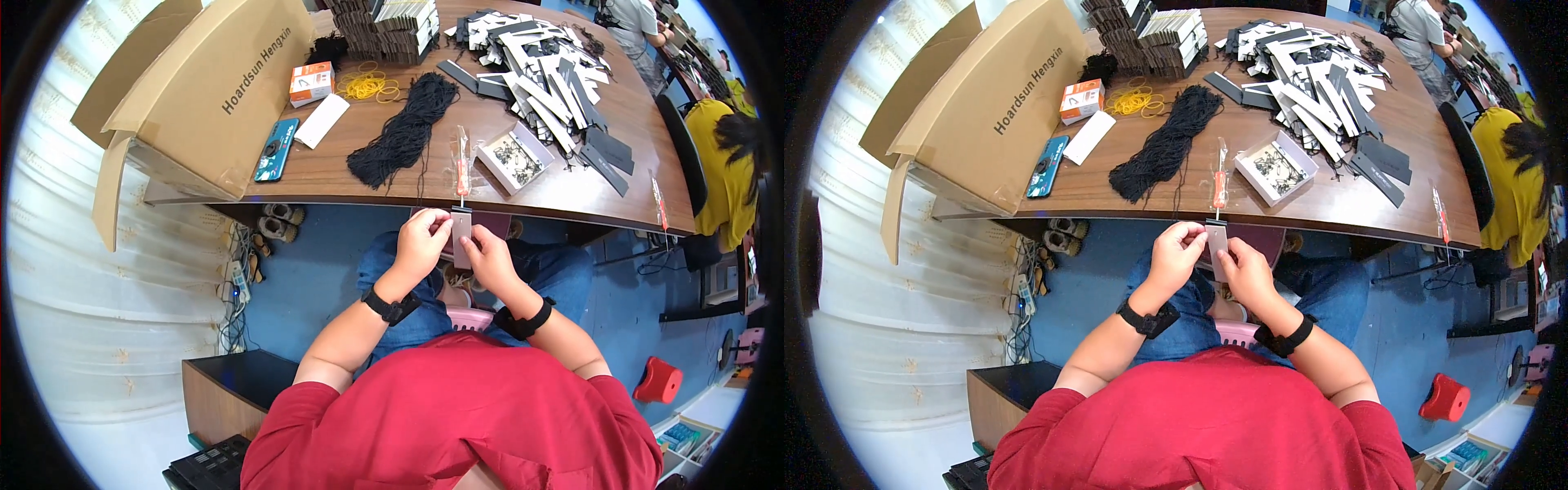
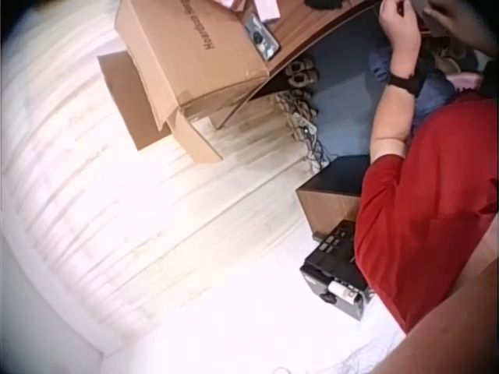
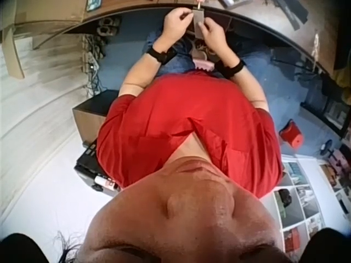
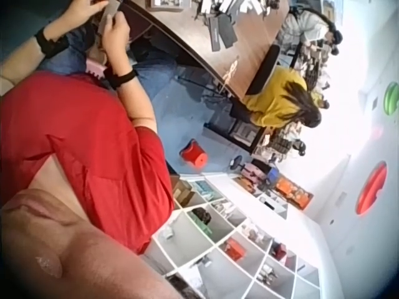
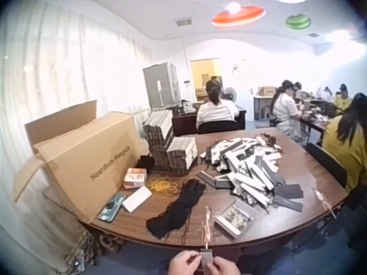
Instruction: Attaching black elastic strings to rectangular paper tags at a workbench.
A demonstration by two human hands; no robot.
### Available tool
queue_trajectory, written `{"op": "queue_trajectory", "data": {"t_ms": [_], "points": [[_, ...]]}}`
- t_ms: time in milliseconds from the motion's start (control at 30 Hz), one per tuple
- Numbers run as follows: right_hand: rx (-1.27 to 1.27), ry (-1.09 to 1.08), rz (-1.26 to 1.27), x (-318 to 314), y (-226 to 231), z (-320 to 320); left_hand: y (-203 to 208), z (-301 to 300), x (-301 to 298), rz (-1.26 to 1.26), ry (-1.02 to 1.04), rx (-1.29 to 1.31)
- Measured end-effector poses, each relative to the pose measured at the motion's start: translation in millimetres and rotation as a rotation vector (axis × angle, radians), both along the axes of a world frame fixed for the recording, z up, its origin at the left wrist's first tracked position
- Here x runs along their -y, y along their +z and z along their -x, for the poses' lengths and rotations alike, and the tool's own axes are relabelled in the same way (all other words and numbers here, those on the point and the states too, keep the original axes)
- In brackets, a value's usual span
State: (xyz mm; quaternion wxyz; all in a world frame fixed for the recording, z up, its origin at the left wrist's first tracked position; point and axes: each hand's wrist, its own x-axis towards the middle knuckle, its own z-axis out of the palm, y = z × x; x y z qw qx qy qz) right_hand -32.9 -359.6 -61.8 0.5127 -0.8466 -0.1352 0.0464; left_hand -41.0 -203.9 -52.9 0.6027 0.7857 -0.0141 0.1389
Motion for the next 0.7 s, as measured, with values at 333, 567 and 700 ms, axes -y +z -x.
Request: {"op": "queue_trajectory", "data": {"t_ms": [333, 567, 700], "points": [[0.095, 0.582, 0.775, 15, 8, 16, 12, 2, -35, -0.343, 0.354, 0.112], [0.119, 0.783, 0.465, -13, 21, 15, 7, -2, -41, -0.415, 0.365, 0.193], [-0.267, 0.353, -0.223, -37, 33, 7, 10, 4, -40, -0.324, 0.288, 0.197]]}}
